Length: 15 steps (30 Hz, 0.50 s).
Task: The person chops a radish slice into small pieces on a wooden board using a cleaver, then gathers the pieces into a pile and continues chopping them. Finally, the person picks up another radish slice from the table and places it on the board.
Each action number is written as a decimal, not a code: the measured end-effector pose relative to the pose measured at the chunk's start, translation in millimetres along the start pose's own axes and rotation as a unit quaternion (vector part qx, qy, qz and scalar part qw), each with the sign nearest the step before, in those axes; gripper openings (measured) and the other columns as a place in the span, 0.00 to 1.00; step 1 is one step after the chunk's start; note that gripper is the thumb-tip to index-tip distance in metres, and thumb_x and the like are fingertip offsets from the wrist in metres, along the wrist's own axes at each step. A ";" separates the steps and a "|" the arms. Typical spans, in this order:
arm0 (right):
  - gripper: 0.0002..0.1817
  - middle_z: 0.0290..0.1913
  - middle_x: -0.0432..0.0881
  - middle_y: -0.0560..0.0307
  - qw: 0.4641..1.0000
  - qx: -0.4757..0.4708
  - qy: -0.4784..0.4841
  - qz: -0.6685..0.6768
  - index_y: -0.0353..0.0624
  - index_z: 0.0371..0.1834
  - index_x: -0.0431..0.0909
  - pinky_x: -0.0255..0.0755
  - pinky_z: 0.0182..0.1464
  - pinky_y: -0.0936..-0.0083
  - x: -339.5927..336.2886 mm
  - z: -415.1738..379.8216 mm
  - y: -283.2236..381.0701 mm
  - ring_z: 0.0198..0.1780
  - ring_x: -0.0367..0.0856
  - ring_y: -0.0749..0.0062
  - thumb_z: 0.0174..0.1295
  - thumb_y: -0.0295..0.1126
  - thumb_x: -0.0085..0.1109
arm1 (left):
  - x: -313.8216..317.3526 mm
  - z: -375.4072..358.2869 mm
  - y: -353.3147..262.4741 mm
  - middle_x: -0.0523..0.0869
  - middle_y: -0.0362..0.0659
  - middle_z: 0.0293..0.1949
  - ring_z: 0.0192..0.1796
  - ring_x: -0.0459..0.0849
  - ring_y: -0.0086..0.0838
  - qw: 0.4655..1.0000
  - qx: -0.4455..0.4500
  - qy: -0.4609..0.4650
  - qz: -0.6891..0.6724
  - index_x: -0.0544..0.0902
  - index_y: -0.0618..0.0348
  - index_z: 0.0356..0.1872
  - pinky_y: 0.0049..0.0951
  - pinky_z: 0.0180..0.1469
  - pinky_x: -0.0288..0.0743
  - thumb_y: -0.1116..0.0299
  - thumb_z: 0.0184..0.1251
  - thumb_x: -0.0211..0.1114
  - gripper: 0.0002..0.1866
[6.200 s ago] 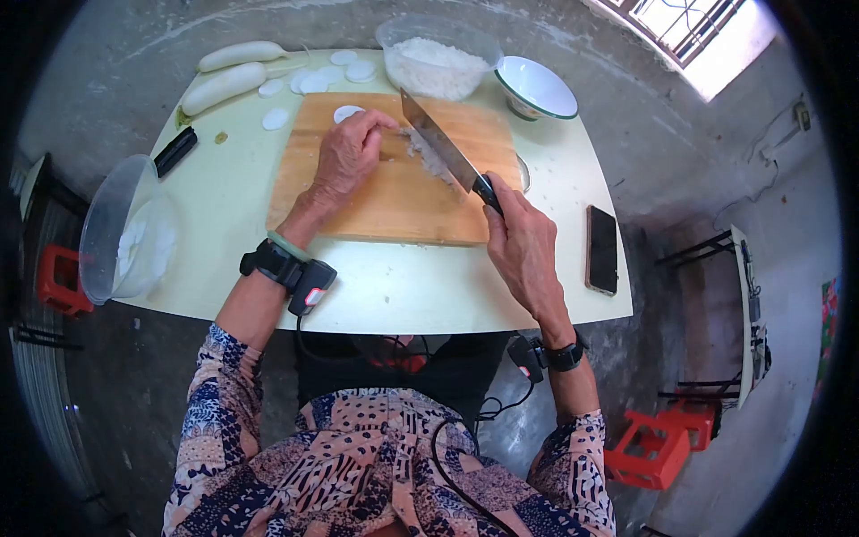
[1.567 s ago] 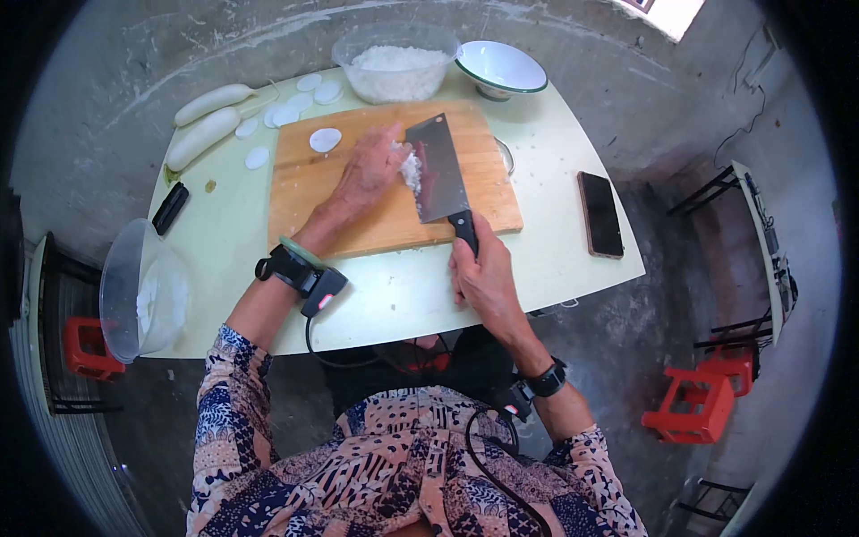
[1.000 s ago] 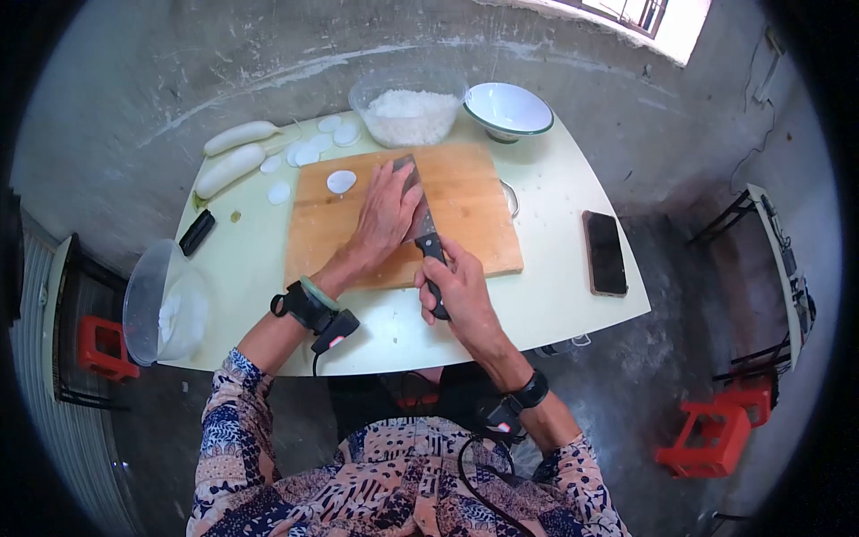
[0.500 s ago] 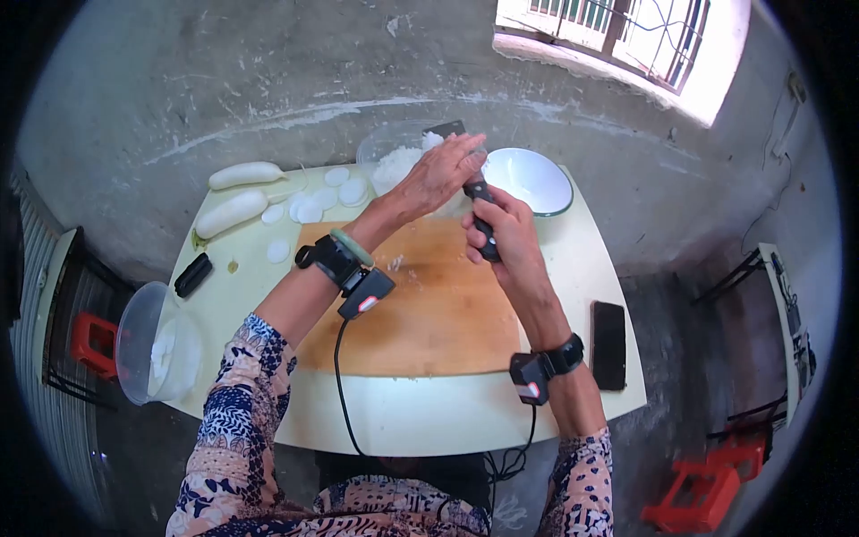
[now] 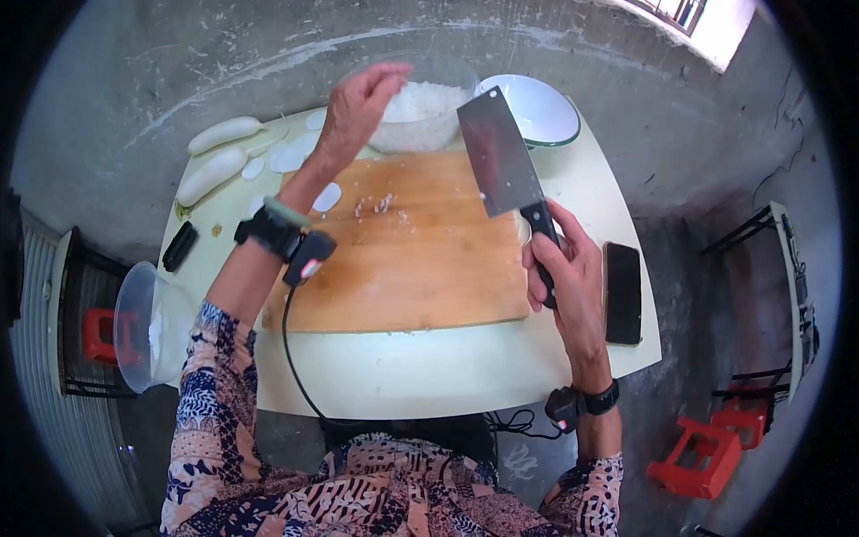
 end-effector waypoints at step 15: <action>0.30 0.31 0.80 0.57 0.998 0.053 0.017 0.038 0.28 0.79 0.65 0.65 0.19 0.83 -10.5 -73.9 -67.0 0.19 0.71 0.84 0.75 0.25 0.56 | 27.4 -83.5 38.4 0.87 0.55 0.45 0.53 0.83 0.53 0.937 0.149 0.065 0.310 0.86 0.63 0.49 0.48 0.58 0.78 0.72 0.75 0.59 0.10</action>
Point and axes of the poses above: each hand's wrist, its own z-axis towards the middle knuckle, its own x-axis out of the palm, y = z × x, the point moved 6 cm from there along z, towards the middle knuckle
